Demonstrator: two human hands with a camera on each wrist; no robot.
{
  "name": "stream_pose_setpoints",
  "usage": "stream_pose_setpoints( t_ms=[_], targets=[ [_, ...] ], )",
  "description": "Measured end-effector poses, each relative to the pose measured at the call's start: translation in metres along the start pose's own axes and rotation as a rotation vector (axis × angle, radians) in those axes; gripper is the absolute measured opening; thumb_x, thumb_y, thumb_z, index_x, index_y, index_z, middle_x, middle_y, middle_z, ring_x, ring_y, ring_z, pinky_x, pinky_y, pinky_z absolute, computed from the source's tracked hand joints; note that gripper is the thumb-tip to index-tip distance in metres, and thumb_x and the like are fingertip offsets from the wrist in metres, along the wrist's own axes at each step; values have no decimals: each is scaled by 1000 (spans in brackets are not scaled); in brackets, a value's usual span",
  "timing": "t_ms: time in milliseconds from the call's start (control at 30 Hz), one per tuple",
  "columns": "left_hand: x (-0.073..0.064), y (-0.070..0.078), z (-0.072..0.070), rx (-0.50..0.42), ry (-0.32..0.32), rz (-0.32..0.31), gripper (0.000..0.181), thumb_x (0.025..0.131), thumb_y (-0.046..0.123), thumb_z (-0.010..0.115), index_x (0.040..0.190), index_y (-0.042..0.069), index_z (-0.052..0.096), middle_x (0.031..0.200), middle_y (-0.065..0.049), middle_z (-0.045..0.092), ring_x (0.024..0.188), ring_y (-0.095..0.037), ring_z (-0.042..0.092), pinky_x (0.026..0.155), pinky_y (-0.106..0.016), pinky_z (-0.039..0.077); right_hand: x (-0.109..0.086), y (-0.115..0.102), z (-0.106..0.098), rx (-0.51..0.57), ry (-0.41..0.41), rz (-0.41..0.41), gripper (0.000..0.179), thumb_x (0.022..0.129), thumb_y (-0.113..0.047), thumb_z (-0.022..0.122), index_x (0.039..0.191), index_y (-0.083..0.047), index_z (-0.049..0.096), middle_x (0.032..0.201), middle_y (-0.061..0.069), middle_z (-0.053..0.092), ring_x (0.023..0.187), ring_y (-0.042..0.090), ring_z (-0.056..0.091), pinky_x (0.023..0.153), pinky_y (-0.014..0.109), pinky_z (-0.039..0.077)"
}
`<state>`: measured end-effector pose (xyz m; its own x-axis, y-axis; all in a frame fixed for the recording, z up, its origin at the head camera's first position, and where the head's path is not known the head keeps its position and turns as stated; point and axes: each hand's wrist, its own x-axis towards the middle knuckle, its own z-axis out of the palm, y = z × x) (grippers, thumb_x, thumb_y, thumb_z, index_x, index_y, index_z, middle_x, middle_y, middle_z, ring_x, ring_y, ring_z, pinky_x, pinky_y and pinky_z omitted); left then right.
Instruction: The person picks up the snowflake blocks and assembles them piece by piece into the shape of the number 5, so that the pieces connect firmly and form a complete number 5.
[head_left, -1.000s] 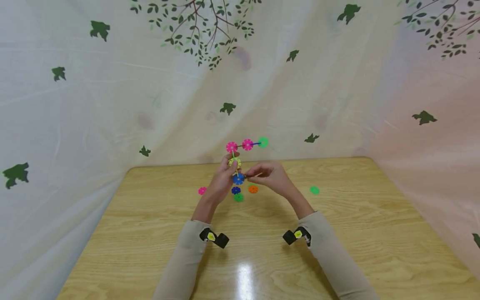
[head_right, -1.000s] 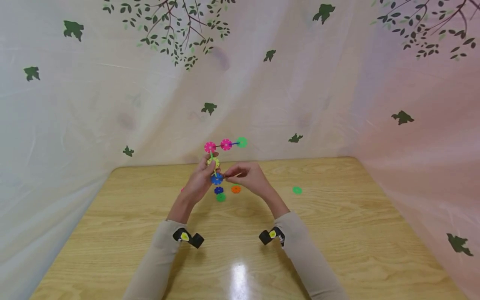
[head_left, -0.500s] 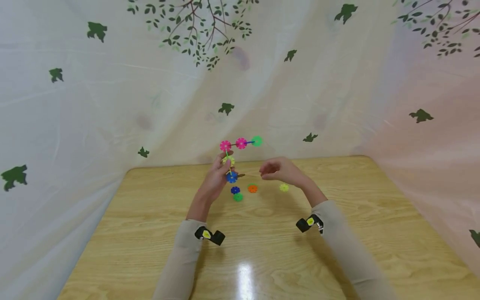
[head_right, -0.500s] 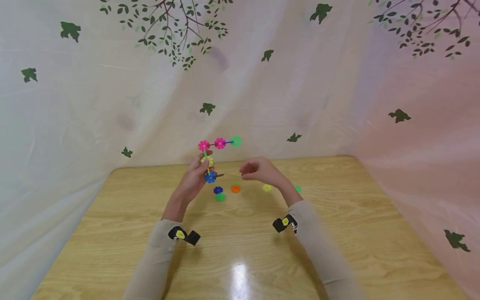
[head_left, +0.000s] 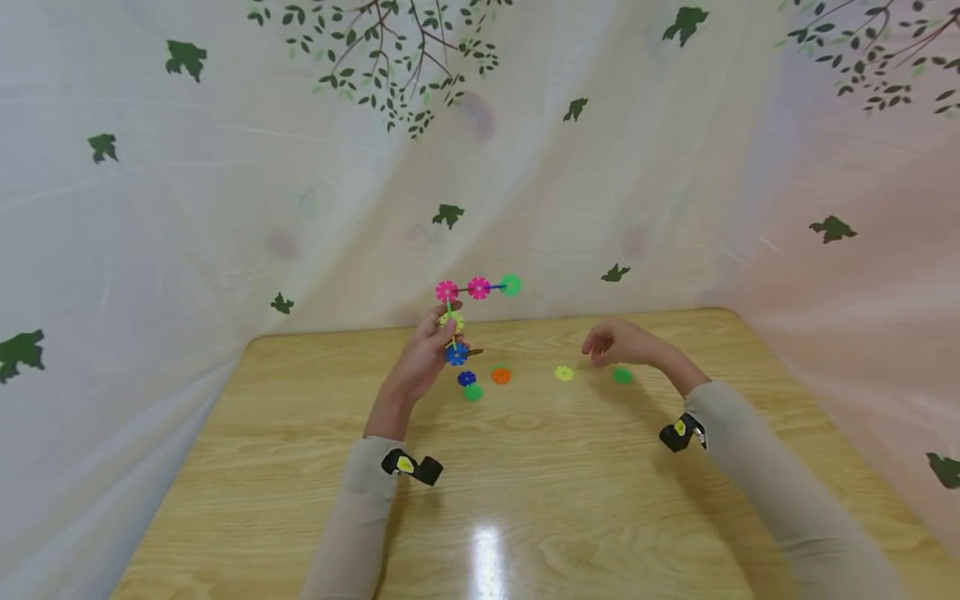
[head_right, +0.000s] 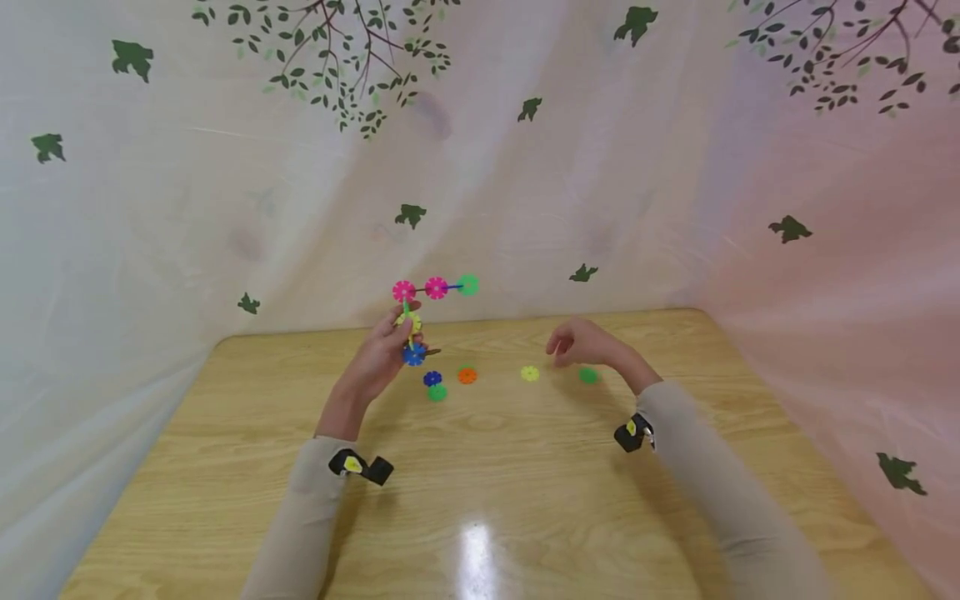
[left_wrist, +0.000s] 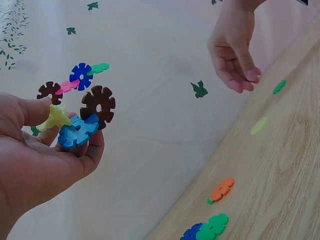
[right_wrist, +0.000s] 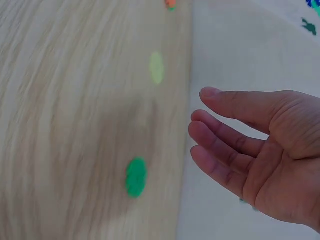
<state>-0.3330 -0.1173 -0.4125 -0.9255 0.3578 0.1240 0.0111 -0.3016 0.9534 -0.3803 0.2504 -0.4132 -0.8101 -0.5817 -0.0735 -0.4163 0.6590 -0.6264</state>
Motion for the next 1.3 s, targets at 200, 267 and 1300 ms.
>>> stream_pose_setpoints(
  t_ms=[200, 267, 1300],
  targets=[
    [0, 0, -1, 7, -3, -3, 47, 112, 20, 34, 156, 4, 26, 99, 1, 48, 87, -10, 54, 78, -16, 50, -15, 29, -6, -31, -39, -13, 22, 89, 1, 73, 110, 8, 70, 97, 21, 71, 86, 20, 65, 74, 25, 54],
    [0, 0, -1, 5, -2, -1, 48, 112, 20, 34, 156, 3, 25, 100, 1, 47, 87, -10, 53, 79, -17, 50, -19, 35, -7, -27, -45, -8, 25, 89, 0, 74, 112, 8, 70, 100, 22, 71, 88, 22, 65, 76, 27, 55],
    [1, -2, 1, 25, 11, -10, 43, 112, 16, 33, 153, 4, 30, 96, 2, 47, 83, -8, 54, 75, -18, 49, -30, 80, 3, 85, 40, 1, 25, 86, -1, 78, 109, 6, 71, 102, 21, 71, 89, 19, 61, 75, 22, 52]
  ],
)
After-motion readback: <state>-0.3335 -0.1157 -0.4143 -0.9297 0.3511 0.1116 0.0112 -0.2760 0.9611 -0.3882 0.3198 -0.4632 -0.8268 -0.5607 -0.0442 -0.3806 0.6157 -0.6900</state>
